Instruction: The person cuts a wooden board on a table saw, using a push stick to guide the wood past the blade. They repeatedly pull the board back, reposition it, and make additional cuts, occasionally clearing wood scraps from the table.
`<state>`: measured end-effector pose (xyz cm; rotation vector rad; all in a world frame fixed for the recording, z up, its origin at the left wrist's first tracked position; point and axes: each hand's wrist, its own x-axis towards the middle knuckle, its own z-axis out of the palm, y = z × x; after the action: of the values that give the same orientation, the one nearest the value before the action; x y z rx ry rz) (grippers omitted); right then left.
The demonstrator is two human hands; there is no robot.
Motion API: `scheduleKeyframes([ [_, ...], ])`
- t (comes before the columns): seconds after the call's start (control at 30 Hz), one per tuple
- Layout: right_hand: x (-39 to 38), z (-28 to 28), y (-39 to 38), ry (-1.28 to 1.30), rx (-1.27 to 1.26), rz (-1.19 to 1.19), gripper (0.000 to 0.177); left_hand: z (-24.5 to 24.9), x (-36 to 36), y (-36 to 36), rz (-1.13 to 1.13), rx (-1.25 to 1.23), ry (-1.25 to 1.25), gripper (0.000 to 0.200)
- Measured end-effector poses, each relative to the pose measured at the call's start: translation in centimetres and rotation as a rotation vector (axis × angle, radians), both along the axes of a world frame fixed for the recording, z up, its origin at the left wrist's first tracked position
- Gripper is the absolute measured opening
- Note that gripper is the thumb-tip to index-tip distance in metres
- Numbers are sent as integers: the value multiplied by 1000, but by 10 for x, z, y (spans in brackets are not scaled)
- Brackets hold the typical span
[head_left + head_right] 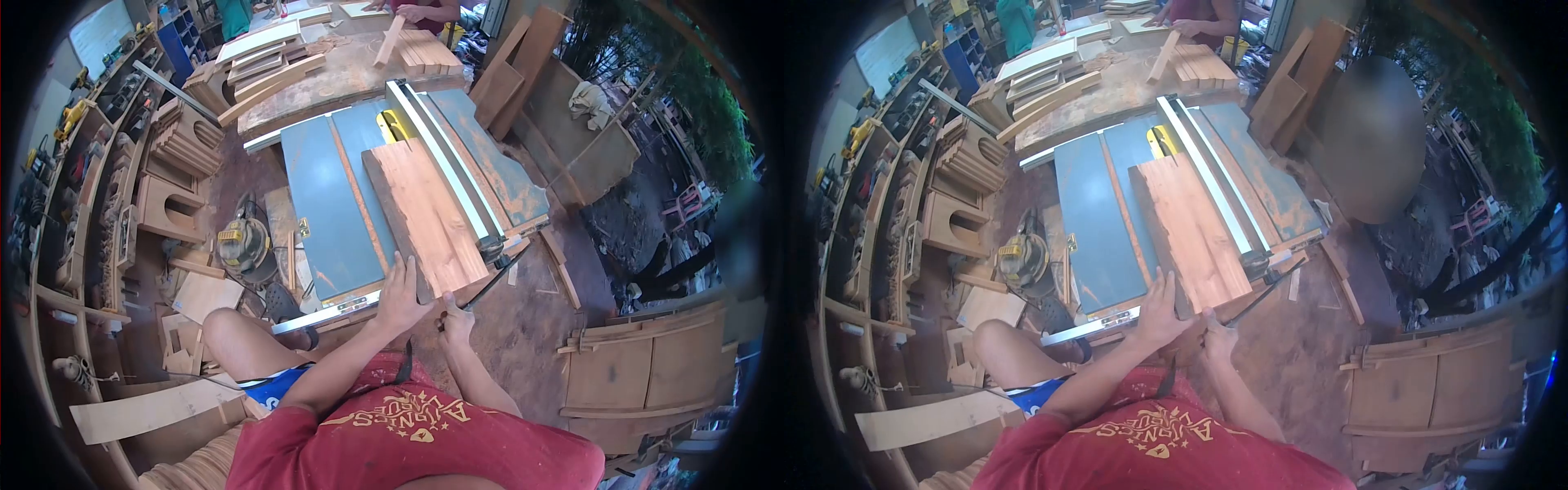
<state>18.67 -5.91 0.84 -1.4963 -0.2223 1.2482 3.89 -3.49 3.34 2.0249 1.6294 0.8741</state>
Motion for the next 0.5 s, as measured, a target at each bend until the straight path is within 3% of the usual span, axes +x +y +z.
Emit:
scheduleKeyframes([
  [0.2,-1,3,8,47,60,-18,30,0,-4,16,61,-16,139,117],
  [0.3,38,-29,-19,-282,80,-108,26,4,-10,29,79,-50,150,118],
  [0.37,93,-62,-58,-674,209,29,17,3,-13,36,78,-69,128,118],
  [0.43,103,22,-86,-532,153,39,15,2,-19,45,71,-84,111,119],
  [0.5,141,51,-101,-577,102,200,21,3,-24,55,75,-109,113,120],
])
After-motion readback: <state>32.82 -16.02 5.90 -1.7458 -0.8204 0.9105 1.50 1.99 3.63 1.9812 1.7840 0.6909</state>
